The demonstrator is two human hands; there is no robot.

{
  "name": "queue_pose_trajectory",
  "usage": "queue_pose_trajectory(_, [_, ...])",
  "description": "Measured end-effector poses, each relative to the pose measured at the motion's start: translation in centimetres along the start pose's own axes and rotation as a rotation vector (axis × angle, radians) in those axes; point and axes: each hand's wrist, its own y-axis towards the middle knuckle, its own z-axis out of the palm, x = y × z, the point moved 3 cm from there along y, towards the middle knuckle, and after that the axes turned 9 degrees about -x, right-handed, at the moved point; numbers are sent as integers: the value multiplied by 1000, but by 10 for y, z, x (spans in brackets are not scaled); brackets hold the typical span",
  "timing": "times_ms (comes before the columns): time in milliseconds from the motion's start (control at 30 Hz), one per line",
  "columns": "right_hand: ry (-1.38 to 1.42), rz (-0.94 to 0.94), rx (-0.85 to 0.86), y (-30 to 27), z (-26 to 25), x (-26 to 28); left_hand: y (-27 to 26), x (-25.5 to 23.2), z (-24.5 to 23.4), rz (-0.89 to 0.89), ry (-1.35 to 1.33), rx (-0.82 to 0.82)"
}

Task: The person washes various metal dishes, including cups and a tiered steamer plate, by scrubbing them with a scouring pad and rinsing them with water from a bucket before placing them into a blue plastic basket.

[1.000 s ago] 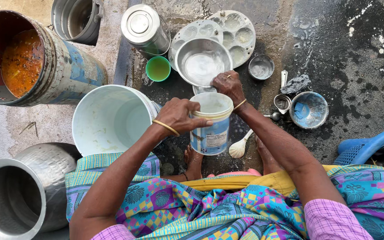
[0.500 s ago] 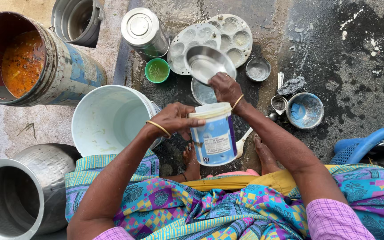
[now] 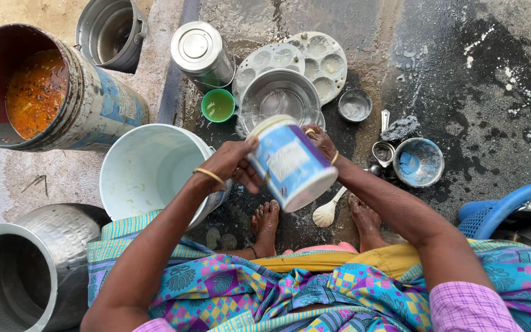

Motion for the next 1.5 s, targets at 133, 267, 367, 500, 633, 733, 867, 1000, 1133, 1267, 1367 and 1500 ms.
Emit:
queue_pose_trajectory(133, [-205,6,16,-38,-21,-39,-70,-20,-21,225,646,-187])
queue_pose_trajectory(267, [-122,353,-8,3,-6,-132,-93,-31,-18,305,907,-280])
queue_pose_trajectory(367, [-197,289,-13,64,24,-132,-97,-48,-10,376,951,-270])
queue_pose_trajectory(500, [-52,6,-145,71,22,-68,-103,-52,-8,339,1010,-241])
queue_pose_trajectory(633, [-147,58,-184,60,5,-82,-108,-50,-8,411,1032,-244])
queue_pose_trajectory(733, [-210,275,-184,69,2,-110,-110,-49,0,478,1000,-216])
queue_pose_trajectory(867, [-198,179,-238,91,-6,-92,-106,-48,1,520,1085,-270])
queue_pose_trajectory(1000, [152,435,-249,86,-18,-80,-99,-44,-8,507,1168,-372])
queue_pose_trajectory(1133, [692,832,-306,70,-24,-107,-93,-41,-10,413,1214,-364])
queue_pose_trajectory(1267, [1251,1433,-496,39,-22,-129,-91,-35,0,397,1204,-327])
queue_pose_trajectory(1367, [1338,1568,-607,23,-23,-136,-90,-31,10,435,1226,-295])
queue_pose_trajectory(1500, [1365,1632,-656,17,-30,-133,-87,-28,21,386,1258,-218])
